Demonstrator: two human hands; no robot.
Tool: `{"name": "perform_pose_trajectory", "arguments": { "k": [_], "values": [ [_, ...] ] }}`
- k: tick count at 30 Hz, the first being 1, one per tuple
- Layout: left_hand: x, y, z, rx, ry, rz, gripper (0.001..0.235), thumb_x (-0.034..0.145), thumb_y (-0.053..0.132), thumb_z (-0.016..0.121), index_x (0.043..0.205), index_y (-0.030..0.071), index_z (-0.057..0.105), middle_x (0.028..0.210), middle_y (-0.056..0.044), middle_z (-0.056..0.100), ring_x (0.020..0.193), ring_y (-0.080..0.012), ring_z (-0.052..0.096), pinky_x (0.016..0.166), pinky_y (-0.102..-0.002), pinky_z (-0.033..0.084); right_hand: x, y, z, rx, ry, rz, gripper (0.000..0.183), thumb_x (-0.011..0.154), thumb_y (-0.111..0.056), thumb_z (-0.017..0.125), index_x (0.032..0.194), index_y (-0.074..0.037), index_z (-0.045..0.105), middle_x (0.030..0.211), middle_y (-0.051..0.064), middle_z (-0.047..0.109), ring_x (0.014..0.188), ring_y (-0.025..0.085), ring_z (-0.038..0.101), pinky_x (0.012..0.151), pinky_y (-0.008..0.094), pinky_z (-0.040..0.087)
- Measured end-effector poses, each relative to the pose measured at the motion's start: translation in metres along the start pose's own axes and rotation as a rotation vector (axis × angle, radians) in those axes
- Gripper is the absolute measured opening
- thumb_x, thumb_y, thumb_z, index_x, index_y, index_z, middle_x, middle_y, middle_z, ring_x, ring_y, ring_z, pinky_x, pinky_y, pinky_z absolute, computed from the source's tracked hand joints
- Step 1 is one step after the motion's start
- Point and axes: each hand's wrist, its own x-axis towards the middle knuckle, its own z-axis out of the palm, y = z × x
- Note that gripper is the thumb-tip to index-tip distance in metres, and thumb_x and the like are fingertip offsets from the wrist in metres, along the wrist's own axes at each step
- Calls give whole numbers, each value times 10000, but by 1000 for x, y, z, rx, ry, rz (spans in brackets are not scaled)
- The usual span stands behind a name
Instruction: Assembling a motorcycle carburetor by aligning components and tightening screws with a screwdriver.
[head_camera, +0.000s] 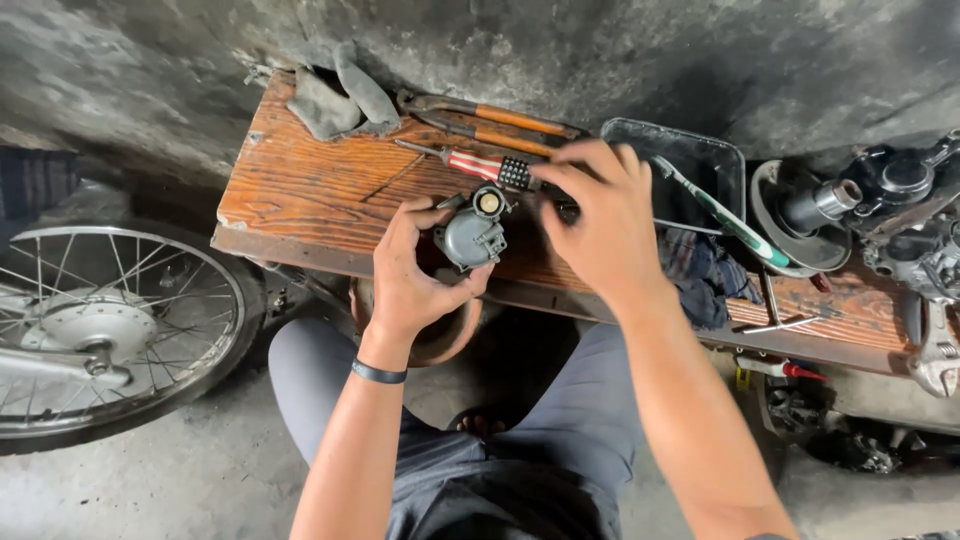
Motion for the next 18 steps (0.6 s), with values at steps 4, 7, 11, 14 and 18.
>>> {"name": "perform_pose_trajectory", "arguments": {
  "k": [4,7,11,14,18],
  "values": [
    [1,0,-3,17,-6,-8,551,680,288,906,1083,14,649,1045,-143,675,953,-339,721,801,-425,610,25,19,18,-91,-232,5,337,804,-261,857,1127,-203,782,1136,25,698,1081,302,582,874,440,380],
    [0,0,-4,7,-6,-3,538,686,282,902,1079,28,637,1058,-132,677,968,-340,718,811,-419,606,38,26,23,-104,-301,-10,288,815,-169,823,1100,-203,799,1098,28,737,1023,291,605,860,448,365],
    [-2,1,-4,135,-90,-22,615,719,351,869,1125,14,554,1141,-134,631,1178,-290,635,942,-378,546,33,26,6,-78,-187,-18,261,963,-136,746,1225,-126,749,1166,65,676,1033,283,594,899,452,398],
    [0,0,-3,71,-38,-12,596,690,329,888,1109,17,601,1098,-135,657,1067,-313,680,883,-401,577,9,22,-12,52,-27,-17,166,993,-109,740,1158,-102,761,987,85,647,891,317,634,787,427,460],
    [0,-3,-2,5,21,10,551,689,318,900,1079,25,644,1047,-133,688,961,-331,726,815,-421,609,-46,13,-9,177,134,22,55,930,-154,790,964,-195,806,738,-27,669,672,219,671,675,311,541]
  ]
}}
